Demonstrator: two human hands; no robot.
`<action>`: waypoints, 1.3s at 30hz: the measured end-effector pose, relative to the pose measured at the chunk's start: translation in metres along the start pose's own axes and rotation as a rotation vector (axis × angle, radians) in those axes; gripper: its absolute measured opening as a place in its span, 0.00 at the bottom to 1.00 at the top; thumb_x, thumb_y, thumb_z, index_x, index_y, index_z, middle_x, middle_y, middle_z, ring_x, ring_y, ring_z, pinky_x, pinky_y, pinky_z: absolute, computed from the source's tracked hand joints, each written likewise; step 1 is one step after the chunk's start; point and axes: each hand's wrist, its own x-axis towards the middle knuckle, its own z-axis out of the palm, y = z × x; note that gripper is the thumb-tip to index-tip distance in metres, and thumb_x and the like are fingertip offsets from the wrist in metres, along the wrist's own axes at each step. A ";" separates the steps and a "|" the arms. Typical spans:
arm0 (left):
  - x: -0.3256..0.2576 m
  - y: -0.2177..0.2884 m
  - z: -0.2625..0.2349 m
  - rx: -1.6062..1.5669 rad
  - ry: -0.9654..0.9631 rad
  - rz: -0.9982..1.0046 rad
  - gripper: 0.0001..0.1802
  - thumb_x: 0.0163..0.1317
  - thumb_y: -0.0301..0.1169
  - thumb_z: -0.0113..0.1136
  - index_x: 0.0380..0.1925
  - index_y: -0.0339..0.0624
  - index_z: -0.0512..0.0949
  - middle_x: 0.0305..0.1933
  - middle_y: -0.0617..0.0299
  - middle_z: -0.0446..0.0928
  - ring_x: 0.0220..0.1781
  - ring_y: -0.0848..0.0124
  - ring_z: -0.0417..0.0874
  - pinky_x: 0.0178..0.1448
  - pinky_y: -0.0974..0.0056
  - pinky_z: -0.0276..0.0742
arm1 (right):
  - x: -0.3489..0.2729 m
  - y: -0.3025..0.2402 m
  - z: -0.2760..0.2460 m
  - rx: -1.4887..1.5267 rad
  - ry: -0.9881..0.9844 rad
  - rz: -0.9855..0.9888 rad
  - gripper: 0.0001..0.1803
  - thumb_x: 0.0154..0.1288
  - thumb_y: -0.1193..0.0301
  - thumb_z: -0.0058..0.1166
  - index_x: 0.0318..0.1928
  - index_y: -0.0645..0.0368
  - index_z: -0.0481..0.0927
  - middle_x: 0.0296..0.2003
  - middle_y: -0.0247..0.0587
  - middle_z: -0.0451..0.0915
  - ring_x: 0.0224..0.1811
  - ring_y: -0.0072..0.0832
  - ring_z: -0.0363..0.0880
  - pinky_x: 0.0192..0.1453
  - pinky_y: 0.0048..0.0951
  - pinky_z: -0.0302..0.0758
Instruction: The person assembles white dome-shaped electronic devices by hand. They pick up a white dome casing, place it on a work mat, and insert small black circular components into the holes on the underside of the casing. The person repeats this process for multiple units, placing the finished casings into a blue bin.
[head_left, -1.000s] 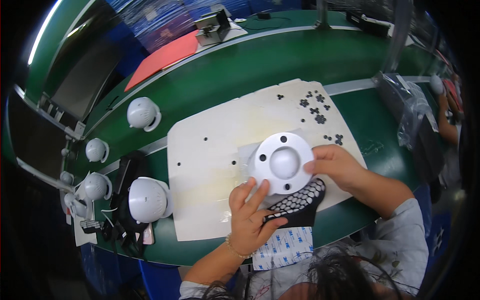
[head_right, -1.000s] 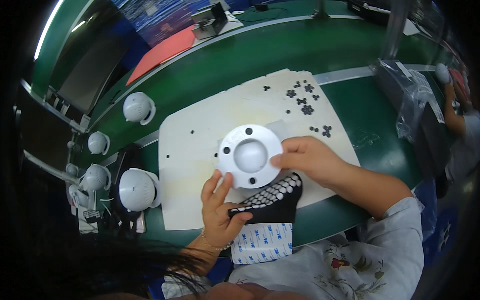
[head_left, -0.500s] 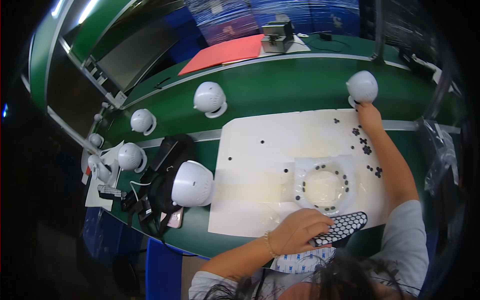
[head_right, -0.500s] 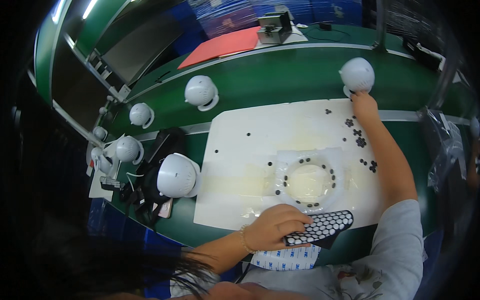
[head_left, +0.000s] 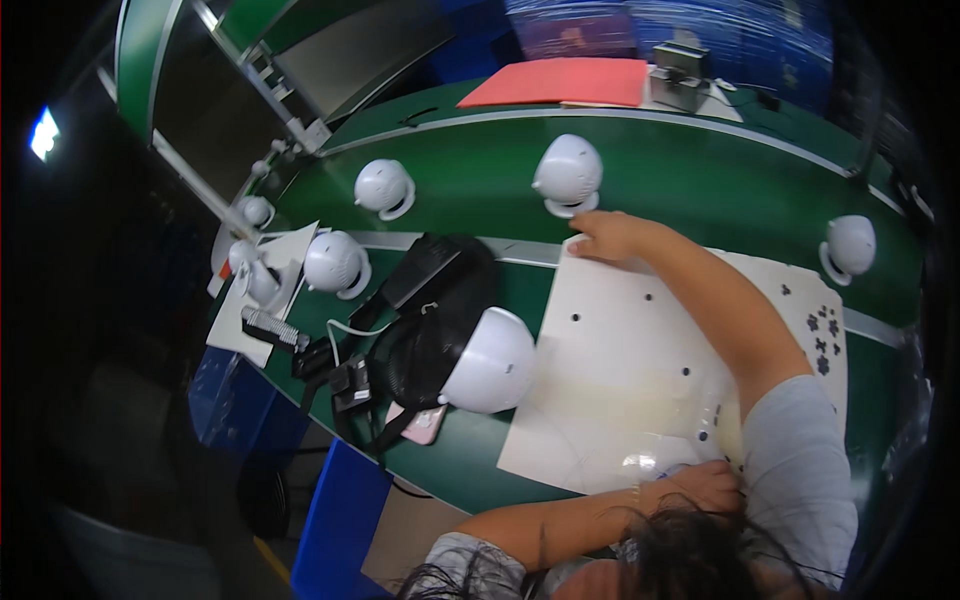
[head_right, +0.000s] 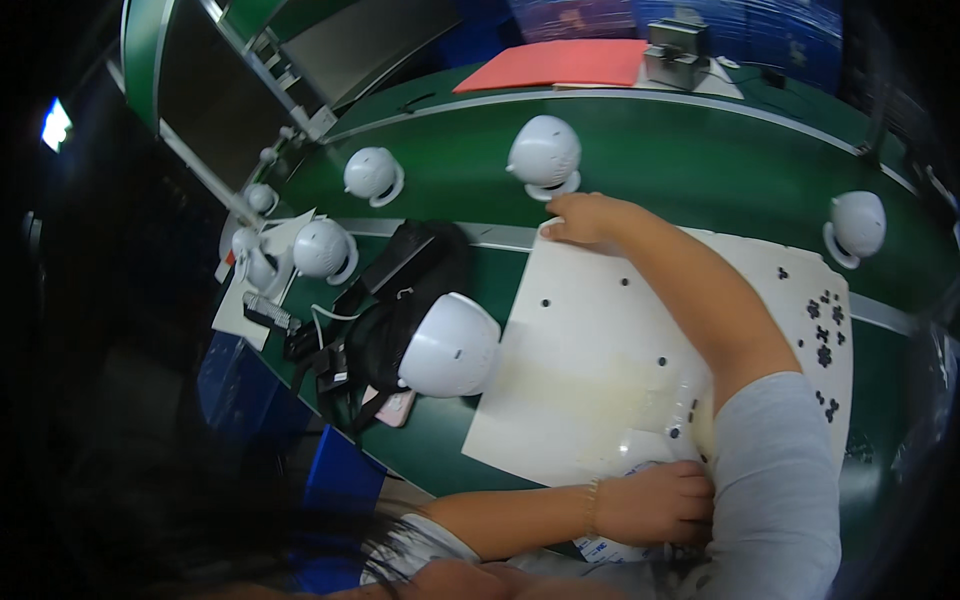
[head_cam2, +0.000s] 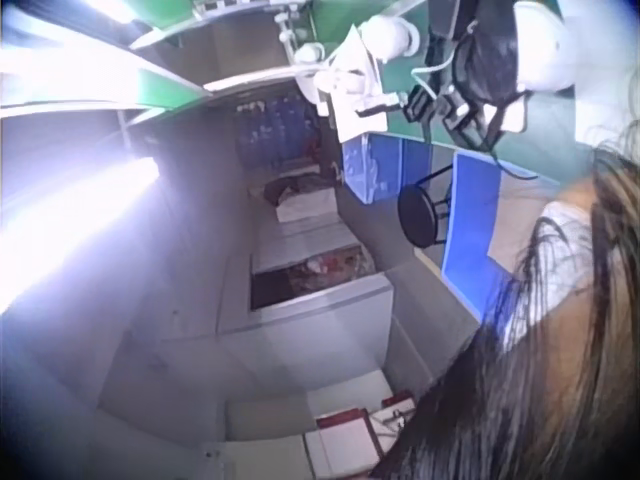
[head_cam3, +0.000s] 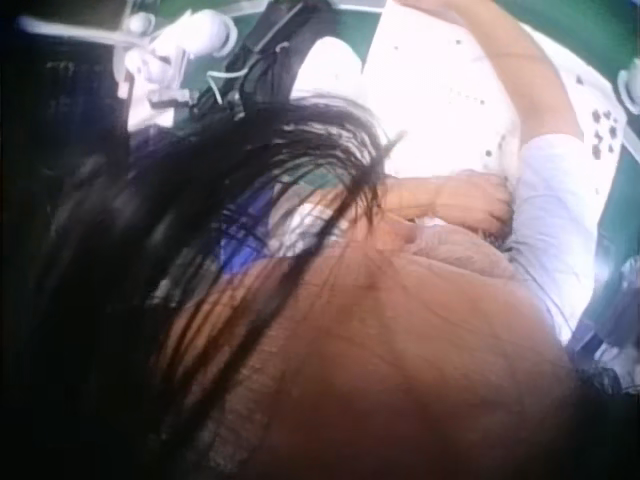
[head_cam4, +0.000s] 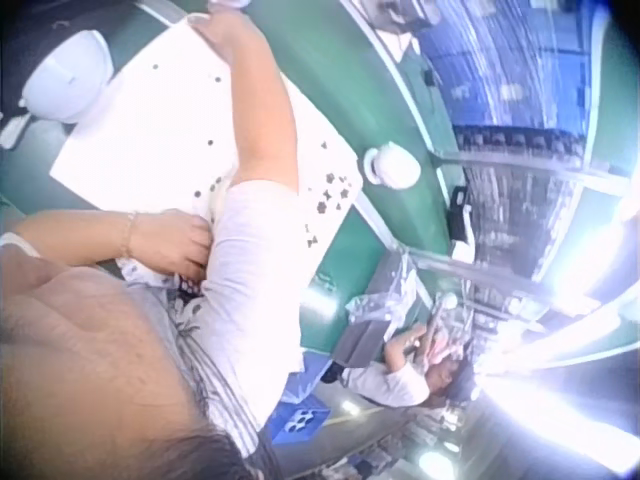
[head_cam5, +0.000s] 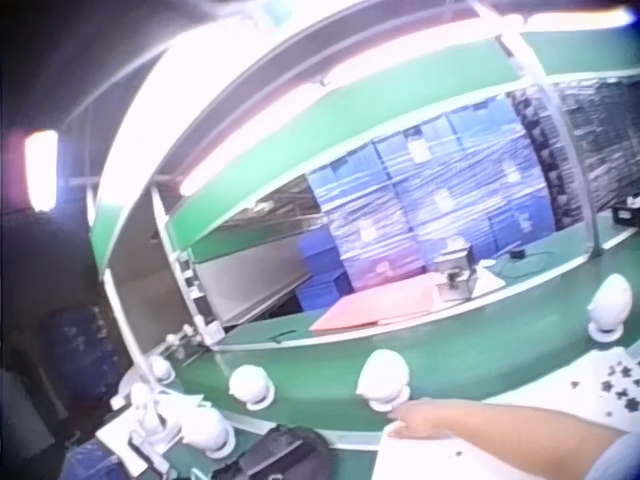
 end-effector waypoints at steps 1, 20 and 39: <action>0.000 0.000 -0.002 0.002 0.048 0.004 0.10 0.40 0.29 0.53 0.26 0.49 0.78 0.32 0.66 0.74 0.39 0.66 0.71 0.49 0.60 0.63 | 0.011 -0.011 0.006 -0.022 0.104 0.059 0.29 0.59 0.50 0.43 0.56 0.54 0.67 0.55 0.49 0.67 0.60 0.42 0.61 0.61 0.37 0.57; 0.009 0.018 -0.021 0.144 -0.113 -0.069 0.28 0.33 0.26 0.55 0.43 0.44 0.75 0.37 0.63 0.75 0.35 0.65 0.75 0.39 0.64 0.70 | -0.293 -0.015 -0.120 1.147 0.503 0.304 0.10 0.60 0.65 0.49 0.32 0.60 0.74 0.20 0.33 0.76 0.20 0.17 0.73 0.20 0.16 0.66; 0.041 0.050 -0.002 -0.014 0.557 -0.668 0.06 0.47 0.19 0.61 0.28 0.31 0.78 0.25 0.56 0.76 0.27 0.73 0.75 0.33 0.71 0.70 | -0.411 -0.048 -0.054 0.681 0.555 -0.080 0.23 0.53 0.70 0.58 0.49 0.59 0.66 0.37 0.42 0.75 0.36 0.28 0.75 0.40 0.27 0.71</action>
